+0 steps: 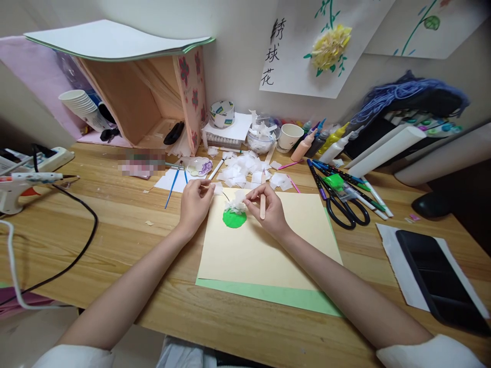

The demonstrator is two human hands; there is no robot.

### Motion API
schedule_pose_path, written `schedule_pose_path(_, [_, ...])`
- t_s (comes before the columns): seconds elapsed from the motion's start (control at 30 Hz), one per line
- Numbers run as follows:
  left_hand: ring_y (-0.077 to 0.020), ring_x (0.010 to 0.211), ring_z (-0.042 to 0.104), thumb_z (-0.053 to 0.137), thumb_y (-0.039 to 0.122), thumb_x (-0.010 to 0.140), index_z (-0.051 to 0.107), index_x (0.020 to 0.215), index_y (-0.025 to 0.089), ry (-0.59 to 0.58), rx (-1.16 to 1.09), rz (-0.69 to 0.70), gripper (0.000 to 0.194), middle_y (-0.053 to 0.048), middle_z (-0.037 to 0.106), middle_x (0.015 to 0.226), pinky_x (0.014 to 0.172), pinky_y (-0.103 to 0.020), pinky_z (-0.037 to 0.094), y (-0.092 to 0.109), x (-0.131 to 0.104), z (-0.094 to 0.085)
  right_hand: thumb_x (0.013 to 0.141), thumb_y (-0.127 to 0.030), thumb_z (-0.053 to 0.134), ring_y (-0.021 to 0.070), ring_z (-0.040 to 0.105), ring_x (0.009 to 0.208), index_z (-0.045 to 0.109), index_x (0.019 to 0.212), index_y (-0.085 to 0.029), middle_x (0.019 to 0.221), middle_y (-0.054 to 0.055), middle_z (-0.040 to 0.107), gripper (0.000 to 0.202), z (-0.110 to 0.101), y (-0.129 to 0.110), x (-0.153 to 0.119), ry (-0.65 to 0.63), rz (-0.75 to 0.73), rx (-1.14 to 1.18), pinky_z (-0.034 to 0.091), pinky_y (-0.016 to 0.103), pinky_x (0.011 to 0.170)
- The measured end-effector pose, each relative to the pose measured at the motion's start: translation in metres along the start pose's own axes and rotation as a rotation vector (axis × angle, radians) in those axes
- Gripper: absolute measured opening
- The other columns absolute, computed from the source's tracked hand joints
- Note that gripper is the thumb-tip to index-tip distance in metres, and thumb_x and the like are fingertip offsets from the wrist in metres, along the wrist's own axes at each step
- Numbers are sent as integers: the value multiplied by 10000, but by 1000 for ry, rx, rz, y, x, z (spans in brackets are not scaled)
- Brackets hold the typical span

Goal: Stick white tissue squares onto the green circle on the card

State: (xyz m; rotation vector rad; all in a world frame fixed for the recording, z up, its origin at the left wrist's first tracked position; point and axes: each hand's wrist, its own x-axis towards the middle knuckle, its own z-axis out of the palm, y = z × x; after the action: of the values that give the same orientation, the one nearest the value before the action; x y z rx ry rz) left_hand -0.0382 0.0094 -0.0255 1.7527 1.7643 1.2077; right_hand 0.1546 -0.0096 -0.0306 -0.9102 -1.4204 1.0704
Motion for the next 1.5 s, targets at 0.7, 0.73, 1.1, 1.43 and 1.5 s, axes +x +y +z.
schedule_pose_path(0.7, [-124, 642, 529, 645, 415, 745, 689, 708, 194, -586, -209, 120, 228, -30, 647, 759, 536, -238, 380, 20, 6, -34, 939, -503, 278, 148, 509, 572, 614, 923, -241, 630, 2, 545, 427, -2, -2, -7, 55, -63, 0, 361, 280, 508])
schedule_pose_path(0.73, [-133, 664, 544, 654, 412, 737, 695, 704, 196, -634, -213, 138, 222, -35, 644, 760, 553, -244, 399, 18, 8, -37, 938, -511, 274, 147, 489, 549, 634, 864, -236, 614, 6, 532, 458, -3, -1, -8, 77, -78, -31, 345, 285, 494])
schedule_pose_path(1.1, [-160, 756, 551, 670, 375, 735, 707, 718, 214, -500, -106, 213, 166, -38, 614, 784, 653, -284, 442, 6, -2, -13, 956, -417, 252, 165, 470, 536, 528, 619, -236, 545, 21, 516, 472, -3, -2, -16, -100, -359, -231, 388, 340, 563])
schedule_pose_path(1.43, [-162, 767, 532, 669, 339, 738, 696, 711, 217, -435, -35, 260, 127, -32, 603, 798, 688, -290, 435, 7, -4, -9, 943, -462, 259, 183, 496, 562, 563, 655, -244, 569, 31, 534, 472, -2, -1, -17, -216, -409, -258, 403, 352, 570])
schedule_pose_path(1.5, [-163, 773, 532, 669, 335, 739, 696, 707, 215, -441, -28, 261, 127, -34, 600, 800, 695, -291, 436, 7, -5, -9, 942, -462, 263, 180, 486, 539, 557, 630, -244, 551, 27, 526, 481, -2, 0, -19, -155, -406, -239, 393, 350, 557])
